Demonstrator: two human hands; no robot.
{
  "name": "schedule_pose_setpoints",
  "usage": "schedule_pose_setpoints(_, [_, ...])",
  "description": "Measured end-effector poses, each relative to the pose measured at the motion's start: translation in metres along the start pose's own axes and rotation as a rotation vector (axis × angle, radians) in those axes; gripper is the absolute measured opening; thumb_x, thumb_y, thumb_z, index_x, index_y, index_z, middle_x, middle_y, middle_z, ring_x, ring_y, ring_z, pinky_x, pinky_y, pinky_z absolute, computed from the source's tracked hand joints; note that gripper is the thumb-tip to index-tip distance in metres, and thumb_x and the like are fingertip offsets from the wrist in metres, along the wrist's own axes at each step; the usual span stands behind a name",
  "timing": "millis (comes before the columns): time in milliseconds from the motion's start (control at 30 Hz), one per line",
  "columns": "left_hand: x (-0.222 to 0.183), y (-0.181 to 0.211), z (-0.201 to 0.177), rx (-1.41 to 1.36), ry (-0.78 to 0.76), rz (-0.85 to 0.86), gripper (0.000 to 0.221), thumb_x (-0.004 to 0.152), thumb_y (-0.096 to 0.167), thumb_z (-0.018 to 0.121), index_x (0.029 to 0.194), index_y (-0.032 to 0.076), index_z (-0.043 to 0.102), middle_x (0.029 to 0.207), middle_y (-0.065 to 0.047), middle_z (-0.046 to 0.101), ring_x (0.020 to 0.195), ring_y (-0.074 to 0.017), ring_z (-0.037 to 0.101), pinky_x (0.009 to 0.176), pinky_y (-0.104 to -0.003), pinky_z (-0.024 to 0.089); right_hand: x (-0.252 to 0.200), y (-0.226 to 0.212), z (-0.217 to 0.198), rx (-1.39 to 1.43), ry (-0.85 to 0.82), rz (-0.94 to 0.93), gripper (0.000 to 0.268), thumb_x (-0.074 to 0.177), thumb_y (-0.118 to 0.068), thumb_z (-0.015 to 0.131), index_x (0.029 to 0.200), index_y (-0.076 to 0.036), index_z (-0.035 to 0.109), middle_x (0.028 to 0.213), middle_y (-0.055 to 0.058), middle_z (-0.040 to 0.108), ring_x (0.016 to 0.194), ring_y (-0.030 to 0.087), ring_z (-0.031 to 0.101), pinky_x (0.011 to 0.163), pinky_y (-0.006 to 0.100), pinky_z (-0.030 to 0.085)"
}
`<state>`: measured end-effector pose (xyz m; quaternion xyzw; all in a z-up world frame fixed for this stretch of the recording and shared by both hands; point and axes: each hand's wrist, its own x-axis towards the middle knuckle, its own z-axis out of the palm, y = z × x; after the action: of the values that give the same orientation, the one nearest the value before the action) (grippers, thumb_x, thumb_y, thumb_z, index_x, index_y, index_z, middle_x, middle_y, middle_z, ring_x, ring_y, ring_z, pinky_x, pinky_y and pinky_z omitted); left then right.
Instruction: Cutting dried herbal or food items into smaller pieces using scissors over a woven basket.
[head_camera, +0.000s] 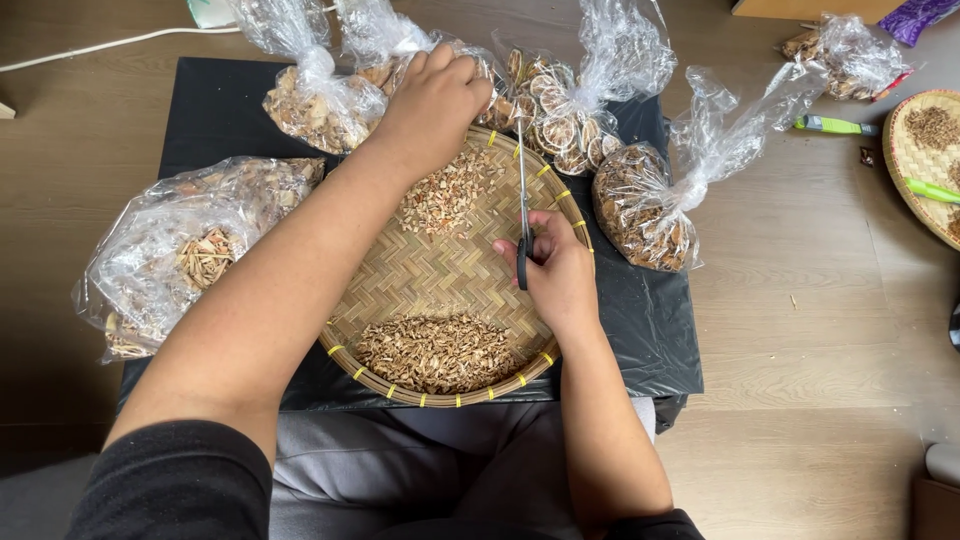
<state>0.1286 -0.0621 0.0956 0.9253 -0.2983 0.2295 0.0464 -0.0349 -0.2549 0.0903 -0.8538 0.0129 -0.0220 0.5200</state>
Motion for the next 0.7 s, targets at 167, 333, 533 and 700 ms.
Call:
schedule_pose_setpoints(167, [-0.017,0.019,-0.061,-0.103,-0.181,-0.034,0.021,0.09,0.019,0.069,0.106,0.005,0.073,0.109,-0.015,0.075,0.117,-0.0331,0.064,0.103,-0.049,0.043,0.0,-0.001,0.0,-0.067,0.007,-0.009,0.05,0.082,-0.018,0.084,0.12,-0.004,0.055,0.054,-0.001,0.062,0.043,0.008,0.052,0.044,0.022,0.033])
schedule_pose_setpoints(333, [-0.078,0.026,-0.131,-0.134,-0.304,-0.078,0.053,0.088,0.037,0.075,0.125,0.0,0.067,0.128,-0.02,0.066,0.114,-0.0384,0.064,0.102,-0.053,0.047,-0.003,-0.002,0.004,-0.169,-0.002,-0.037,0.051,0.079,-0.02,0.087,0.117,-0.008,0.055,0.055,-0.004,0.059,0.043,0.008,0.048,0.045,0.023,0.032])
schedule_pose_setpoints(533, [-0.174,0.03,-0.22,-0.339,-0.039,-0.381,0.038,0.094,0.024,0.071,0.125,0.002,0.068,0.12,-0.011,0.069,0.1,-0.0324,0.066,0.083,-0.043,0.052,-0.005,-0.002,0.011,-0.23,-0.035,-0.061,0.055,0.079,-0.023,0.088,0.12,-0.006,0.055,0.054,-0.004,0.051,0.044,0.009,0.045,0.044,0.025,0.032])
schedule_pose_setpoints(700, [-0.242,0.018,-0.212,-0.299,0.101,-0.694,0.018,0.089,0.001,0.073,0.106,0.0,0.07,0.095,-0.013,0.07,0.072,-0.0298,0.063,0.065,-0.041,0.049,-0.007,0.0,0.017,-0.339,-0.114,-0.15,0.06,0.078,-0.032,0.087,0.119,-0.002,0.054,0.06,0.0,0.056,0.051,0.014,0.054,0.05,0.028,0.043])
